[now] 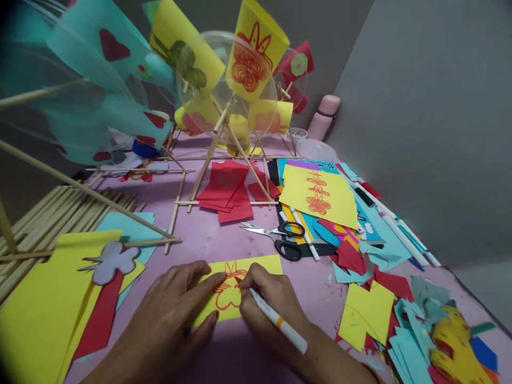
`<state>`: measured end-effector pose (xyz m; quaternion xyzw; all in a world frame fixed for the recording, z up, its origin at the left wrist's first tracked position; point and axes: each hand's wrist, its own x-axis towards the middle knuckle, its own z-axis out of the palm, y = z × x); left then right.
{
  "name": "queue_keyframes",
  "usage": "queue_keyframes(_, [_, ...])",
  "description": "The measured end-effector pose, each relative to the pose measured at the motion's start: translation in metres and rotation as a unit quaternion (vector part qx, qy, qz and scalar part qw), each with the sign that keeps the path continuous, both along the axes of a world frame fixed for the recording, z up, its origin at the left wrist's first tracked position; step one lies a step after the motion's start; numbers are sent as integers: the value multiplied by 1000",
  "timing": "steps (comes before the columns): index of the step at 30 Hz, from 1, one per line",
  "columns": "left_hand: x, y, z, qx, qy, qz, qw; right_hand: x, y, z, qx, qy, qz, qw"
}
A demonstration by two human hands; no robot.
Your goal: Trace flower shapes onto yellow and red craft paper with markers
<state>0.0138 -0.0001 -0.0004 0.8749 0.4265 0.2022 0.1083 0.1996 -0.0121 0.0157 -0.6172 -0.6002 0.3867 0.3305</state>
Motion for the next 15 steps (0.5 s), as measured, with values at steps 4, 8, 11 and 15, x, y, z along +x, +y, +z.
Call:
queue_keyframes(4, [0, 0, 0, -2, 5, 0, 1000, 1, 1, 1, 6, -12, 6, 1000])
queue_keyframes(8, [0, 0, -1, 10, 3, -2, 1000, 1, 2, 1, 21, -30, 25, 999])
queue_keyframes(11, [0, 0, -2, 12, -3, -2, 1000, 1, 3, 0, 35, -38, 37, 998])
queue_keyframes(15, [0, 1, -2, 8, 1, 0, 1000, 1, 3, -1, 57, -46, 45, 996])
